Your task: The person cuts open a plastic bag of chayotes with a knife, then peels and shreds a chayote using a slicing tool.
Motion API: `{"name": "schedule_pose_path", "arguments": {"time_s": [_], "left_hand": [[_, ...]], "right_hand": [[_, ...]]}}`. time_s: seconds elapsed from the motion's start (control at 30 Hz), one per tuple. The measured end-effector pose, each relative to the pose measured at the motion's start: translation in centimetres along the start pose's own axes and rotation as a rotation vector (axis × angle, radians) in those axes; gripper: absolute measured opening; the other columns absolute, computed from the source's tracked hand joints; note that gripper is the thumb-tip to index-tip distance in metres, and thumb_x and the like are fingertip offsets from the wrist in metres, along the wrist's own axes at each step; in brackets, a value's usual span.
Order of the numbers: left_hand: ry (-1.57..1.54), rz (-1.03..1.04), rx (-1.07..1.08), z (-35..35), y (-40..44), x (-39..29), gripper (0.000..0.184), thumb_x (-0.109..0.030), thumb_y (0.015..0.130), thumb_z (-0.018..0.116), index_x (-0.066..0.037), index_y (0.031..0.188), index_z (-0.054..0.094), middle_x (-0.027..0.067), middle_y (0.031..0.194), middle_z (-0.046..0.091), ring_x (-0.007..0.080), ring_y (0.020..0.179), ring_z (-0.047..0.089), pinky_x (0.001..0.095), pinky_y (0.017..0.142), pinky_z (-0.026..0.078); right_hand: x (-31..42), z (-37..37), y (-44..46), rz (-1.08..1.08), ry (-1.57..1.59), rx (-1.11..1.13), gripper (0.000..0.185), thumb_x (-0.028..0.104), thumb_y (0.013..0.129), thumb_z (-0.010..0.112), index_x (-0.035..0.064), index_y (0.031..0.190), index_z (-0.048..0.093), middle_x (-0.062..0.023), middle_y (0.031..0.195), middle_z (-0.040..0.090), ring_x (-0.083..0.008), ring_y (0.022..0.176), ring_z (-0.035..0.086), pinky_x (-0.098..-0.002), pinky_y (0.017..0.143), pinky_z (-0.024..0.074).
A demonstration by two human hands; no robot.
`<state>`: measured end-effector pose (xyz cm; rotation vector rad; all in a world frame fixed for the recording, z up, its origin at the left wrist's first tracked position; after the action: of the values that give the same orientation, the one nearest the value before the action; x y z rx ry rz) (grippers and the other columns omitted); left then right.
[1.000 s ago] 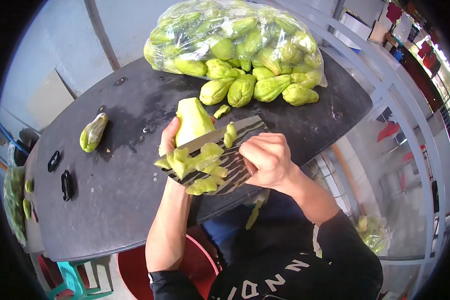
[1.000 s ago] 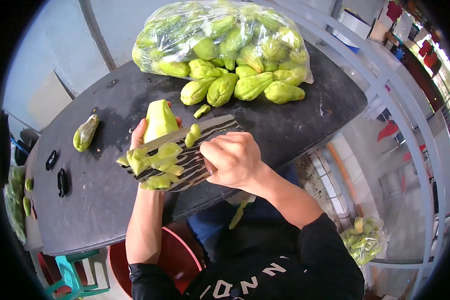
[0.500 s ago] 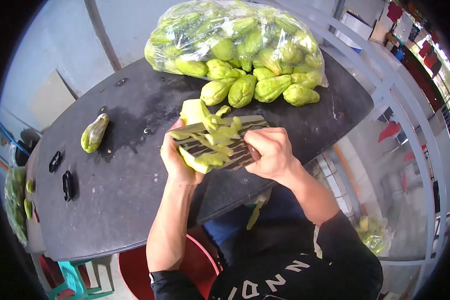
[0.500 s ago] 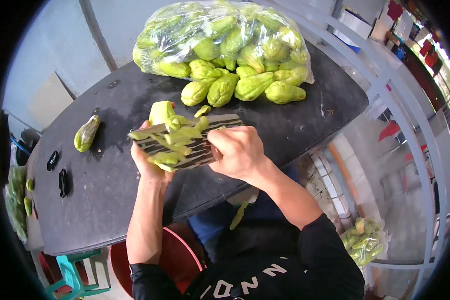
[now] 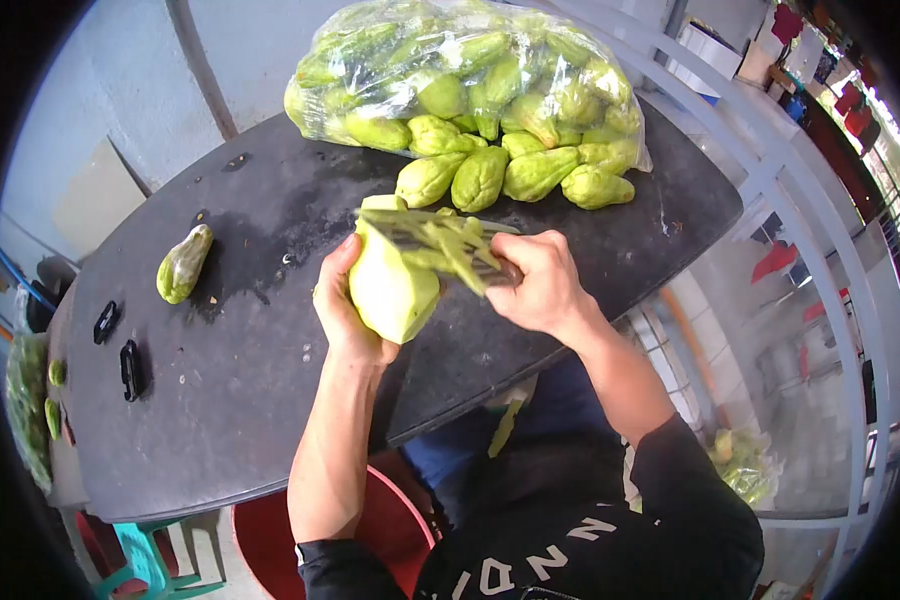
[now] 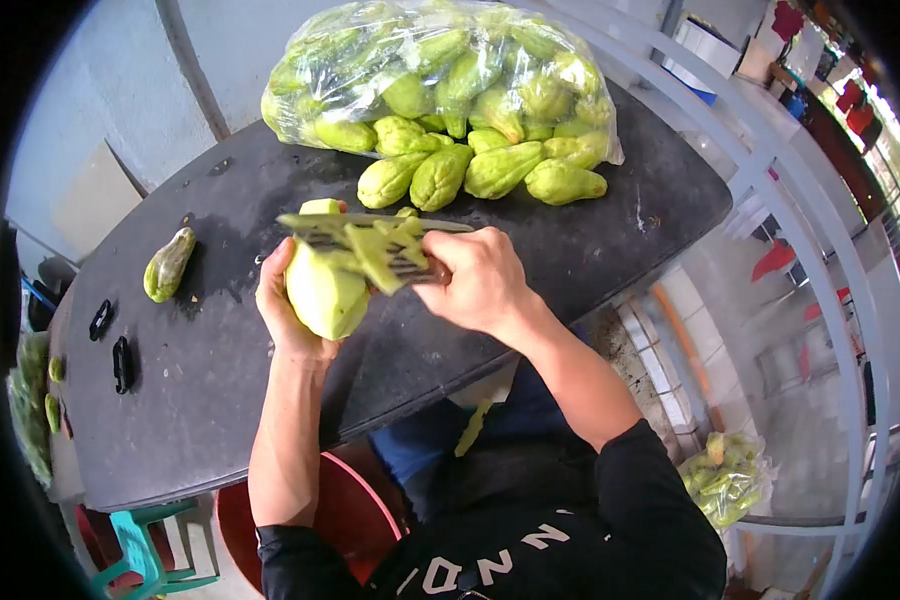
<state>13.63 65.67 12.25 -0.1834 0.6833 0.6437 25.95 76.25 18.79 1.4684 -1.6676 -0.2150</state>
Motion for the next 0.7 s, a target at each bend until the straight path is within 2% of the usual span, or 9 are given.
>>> {"name": "schedule_pose_path", "arguments": {"time_s": [0.1,0.2,0.3,0.37,0.43,0.47,0.57,0.63,0.7], "left_hand": [[-0.053,0.083,-0.100,-1.1,0.1,-0.5,0.054,-0.042,0.088,0.055,0.000,0.121,0.058,0.0181,0.104,0.068,0.0310,0.086,0.069,0.0487,0.077,0.058],[0.076,0.008,0.044,0.2,-0.3,-0.2,0.061,-0.044,0.089,0.052,-0.002,0.133,0.055,0.0157,0.106,0.068,0.0274,0.089,0.067,0.0468,0.075,0.057],[0.019,-0.022,0.031,0.9,-0.3,-0.1,0.058,-0.045,0.089,0.053,-0.003,0.129,0.057,0.0156,0.102,0.067,0.0268,0.087,0.066,0.0449,0.075,0.056],[-0.024,0.007,0.033,0.9,0.1,-0.5,0.052,-0.043,0.092,0.050,-0.004,0.125,0.060,0.0150,0.102,0.067,0.0260,0.087,0.065,0.0440,0.076,0.055],[-0.175,0.019,-0.094,-1.4,0.9,-0.6,0.047,-0.040,0.098,0.046,-0.004,0.124,0.060,0.0142,0.104,0.068,0.0259,0.091,0.065,0.0456,0.083,0.053],[-0.224,0.016,-0.133,-1.6,0.9,-0.8,0.045,-0.038,0.101,0.042,-0.005,0.125,0.060,0.0131,0.107,0.068,0.0260,0.095,0.065,0.0449,0.089,0.052],[-0.216,0.025,-0.282,-3.1,0.7,-0.9,0.044,-0.038,0.101,0.043,-0.004,0.123,0.061,0.0129,0.109,0.068,0.0269,0.098,0.065,0.0438,0.091,0.052],[-0.224,0.036,-0.302,-3.5,0.6,-0.8,0.045,-0.039,0.100,0.046,-0.003,0.121,0.062,0.0132,0.108,0.069,0.0271,0.099,0.065,0.0424,0.091,0.052],[-0.237,-0.017,-0.053,-2.4,1.0,-0.4,0.047,-0.040,0.099,0.048,-0.001,0.119,0.062,0.0151,0.106,0.068,0.0276,0.098,0.065,0.0426,0.088,0.053]], "right_hand": [[1.6,0.0,-0.1,-0.091,-0.021,-0.002,0.014,0.014,0.070,0.073,0.0065,0.070,0.061,-0.0112,0.060,0.061,-0.0331,0.058,0.064,-0.0410,0.053,0.0503],[-1.6,0.8,0.7,0.091,-0.108,0.016,0.020,0.019,0.075,0.073,0.0036,0.073,0.061,-0.0129,0.064,0.064,-0.0360,0.063,0.066,-0.0424,0.056,0.0518],[-4.9,1.4,0.9,0.227,-0.107,0.078,0.022,0.020,0.075,0.075,0.0032,0.074,0.061,-0.0121,0.065,0.066,-0.0352,0.063,0.067,-0.0442,0.060,0.0528],[-4.6,1.3,0.9,0.199,-0.099,0.065,0.021,0.019,0.075,0.076,0.0034,0.074,0.061,-0.0117,0.065,0.066,-0.0346,0.064,0.067,-0.0433,0.059,0.0526],[-4.4,1.6,0.4,0.208,-0.074,0.052,0.021,0.018,0.074,0.076,0.0037,0.074,0.061,-0.0112,0.065,0.066,-0.0340,0.064,0.067,-0.0424,0.058,0.0525],[-3.7,1.5,0.4,0.141,-0.081,0.032,0.020,0.017,0.073,0.076,0.0042,0.073,0.060,-0.0104,0.064,0.065,-0.0332,0.062,0.067,-0.0414,0.057,0.0518],[-0.7,1.3,0.1,-0.110,-0.121,-0.089,0.022,0.008,0.063,0.074,0.0075,0.068,0.053,-0.0064,0.058,0.058,-0.0296,0.055,0.061,-0.0393,0.051,0.0479],[1.1,1.5,-0.8,-0.260,-0.139,-0.062,0.023,0.006,0.060,0.071,0.0090,0.066,0.049,-0.0055,0.057,0.054,-0.0278,0.053,0.059,-0.0380,0.050,0.0458],[3.2,1.6,-1.5,-0.389,-0.167,-0.135,0.023,0.009,0.062,0.068,0.0101,0.065,0.045,-0.0045,0.057,0.050,-0.0252,0.052,0.056,-0.0366,0.049,0.0424]]}}
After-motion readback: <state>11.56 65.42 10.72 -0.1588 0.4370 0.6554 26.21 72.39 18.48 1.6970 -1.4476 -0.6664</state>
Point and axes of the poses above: each hand's wrist, its own y-axis towards the middle knuckle, its own z-axis out of the palm, x = y × z, the point moved 10 cm from there along y, towards the middle knuckle
